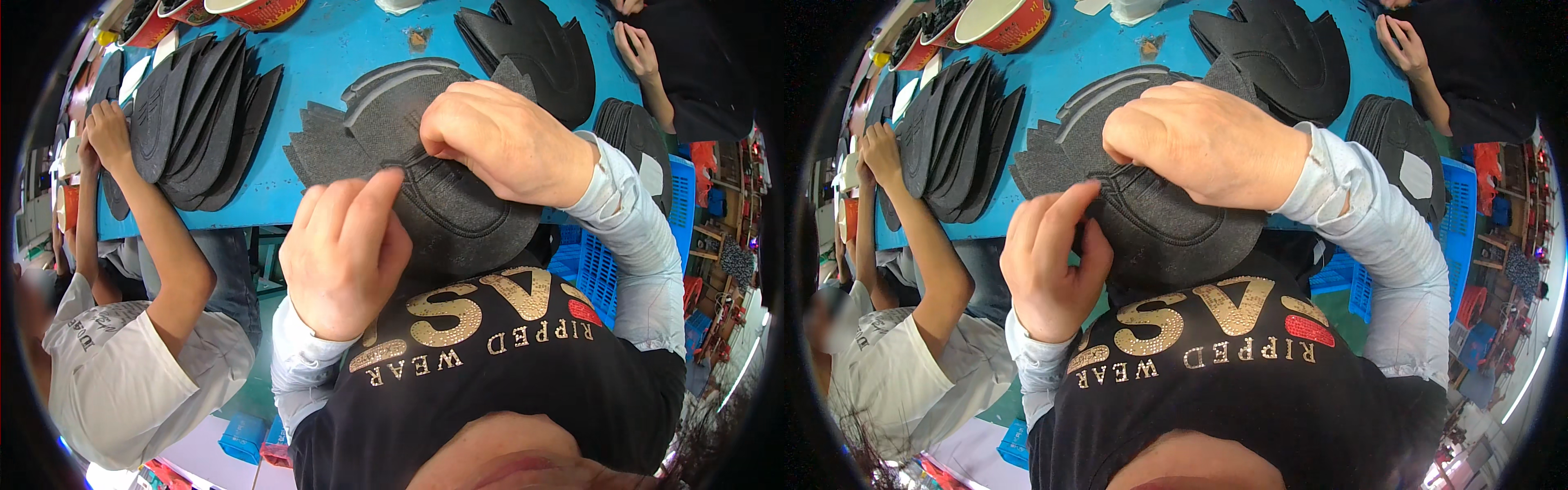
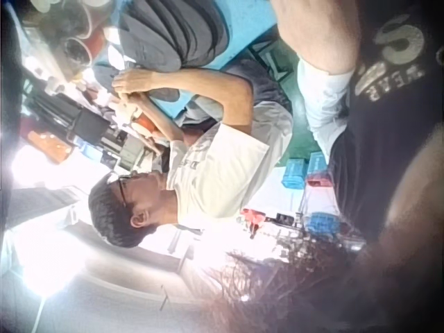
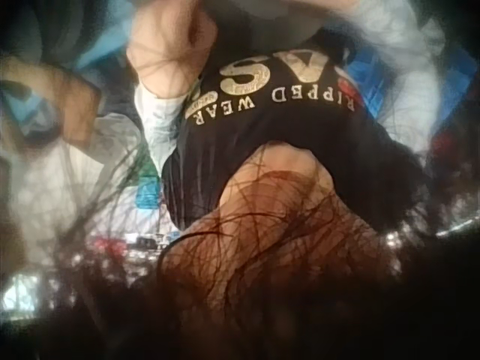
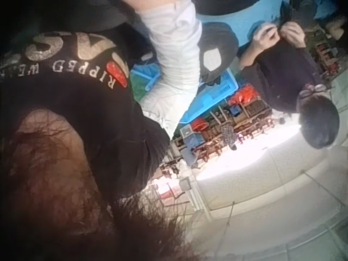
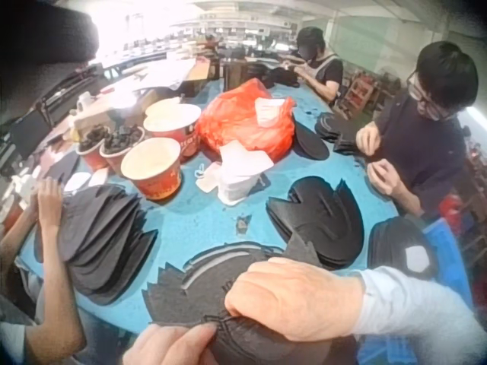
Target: The person removes small rubber inserts from slots on shoe upper components by hand and stacks the processed shoe pieces.
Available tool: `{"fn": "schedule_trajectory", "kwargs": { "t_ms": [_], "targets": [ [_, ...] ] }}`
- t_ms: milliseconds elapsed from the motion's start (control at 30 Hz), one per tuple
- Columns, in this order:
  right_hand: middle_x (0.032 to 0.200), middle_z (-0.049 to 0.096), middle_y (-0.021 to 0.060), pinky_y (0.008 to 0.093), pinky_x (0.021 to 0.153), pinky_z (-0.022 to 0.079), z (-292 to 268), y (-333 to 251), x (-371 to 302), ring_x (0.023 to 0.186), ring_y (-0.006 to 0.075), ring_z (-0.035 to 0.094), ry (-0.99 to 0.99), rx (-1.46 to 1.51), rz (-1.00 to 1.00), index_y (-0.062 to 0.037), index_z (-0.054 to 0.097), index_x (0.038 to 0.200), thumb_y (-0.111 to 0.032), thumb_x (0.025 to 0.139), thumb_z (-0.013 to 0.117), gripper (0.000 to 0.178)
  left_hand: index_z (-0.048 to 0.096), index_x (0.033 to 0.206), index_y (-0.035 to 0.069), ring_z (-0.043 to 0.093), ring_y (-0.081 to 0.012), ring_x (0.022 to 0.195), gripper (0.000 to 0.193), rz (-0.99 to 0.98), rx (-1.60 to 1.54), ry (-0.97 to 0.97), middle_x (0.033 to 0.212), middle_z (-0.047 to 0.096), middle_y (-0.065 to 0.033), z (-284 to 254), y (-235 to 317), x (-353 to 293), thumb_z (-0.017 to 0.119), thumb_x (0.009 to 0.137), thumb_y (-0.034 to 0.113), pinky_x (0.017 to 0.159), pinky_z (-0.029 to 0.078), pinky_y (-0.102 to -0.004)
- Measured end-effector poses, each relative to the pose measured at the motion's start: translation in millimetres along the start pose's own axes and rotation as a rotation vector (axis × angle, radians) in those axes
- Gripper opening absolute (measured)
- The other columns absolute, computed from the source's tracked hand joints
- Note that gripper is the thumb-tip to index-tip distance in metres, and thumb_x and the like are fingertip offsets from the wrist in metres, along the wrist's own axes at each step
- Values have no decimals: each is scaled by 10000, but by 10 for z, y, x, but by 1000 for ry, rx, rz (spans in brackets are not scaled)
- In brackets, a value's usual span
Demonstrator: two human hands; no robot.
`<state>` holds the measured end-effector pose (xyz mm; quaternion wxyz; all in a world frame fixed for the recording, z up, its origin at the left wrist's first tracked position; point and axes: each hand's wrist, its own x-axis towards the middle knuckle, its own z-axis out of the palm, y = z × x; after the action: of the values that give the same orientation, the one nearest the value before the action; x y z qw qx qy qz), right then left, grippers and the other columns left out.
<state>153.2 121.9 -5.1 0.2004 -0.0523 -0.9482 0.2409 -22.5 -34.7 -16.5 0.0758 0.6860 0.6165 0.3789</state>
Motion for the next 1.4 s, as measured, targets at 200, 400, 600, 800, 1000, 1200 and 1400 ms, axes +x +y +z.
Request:
{"fn": "schedule_trajectory", "kwargs": {
  "t_ms": [200,400,600,800,1000,1200,1400],
  "targets": [
    [839,626,101,402,756,507,22,-35,10,827,312,642,26,-36,51,-66,541,976,-62,862,606,131,695,1086,44,569,-222,709,469,120,184,-80,858,569,-48,70,0,87,695,620,-4,609,495,-327],
    [850,628,106,393,749,513,68,-26,-9,836,307,642,43,-94,58,-53,556,965,-79,844,620,139,694,1049,37,562,-207,688,452,160,240,14,841,557,-42,139,16,54,690,599,-8,564,481,-316],
    [886,605,90,365,739,517,-37,-83,-72,851,277,618,121,-187,34,-34,657,920,-62,784,644,140,697,1031,45,554,-194,674,427,145,289,-32,820,538,-35,124,12,58,668,608,0,524,464,-304],
    [880,580,60,346,742,503,80,-115,-179,847,245,598,160,-181,90,-41,679,885,-91,773,649,127,698,1031,47,548,-192,669,419,150,299,-26,809,526,-35,135,23,91,673,614,9,518,458,-304],
    [880,581,19,328,713,473,109,-244,-193,907,193,581,93,-448,87,-90,694,904,-148,783,633,147,695,1036,42,555,-194,693,409,174,358,-96,811,530,-39,101,118,69,673,628,14,524,461,-309],
    [974,637,46,360,770,499,-5,-189,-327,924,238,610,272,-363,137,-104,708,1034,-107,791,658,248,676,1086,-5,605,-233,733,360,153,214,29,904,632,-96,137,30,15,663,734,-78,667,504,-302],
    [838,600,77,322,637,495,-131,-119,-766,693,199,591,393,-70,752,-38,622,1211,-340,873,746,470,566,1157,-12,524,-64,802,215,-513,-346,221,968,595,-25,22,-65,-623,549,947,-53,720,438,-205]
  ]
}}
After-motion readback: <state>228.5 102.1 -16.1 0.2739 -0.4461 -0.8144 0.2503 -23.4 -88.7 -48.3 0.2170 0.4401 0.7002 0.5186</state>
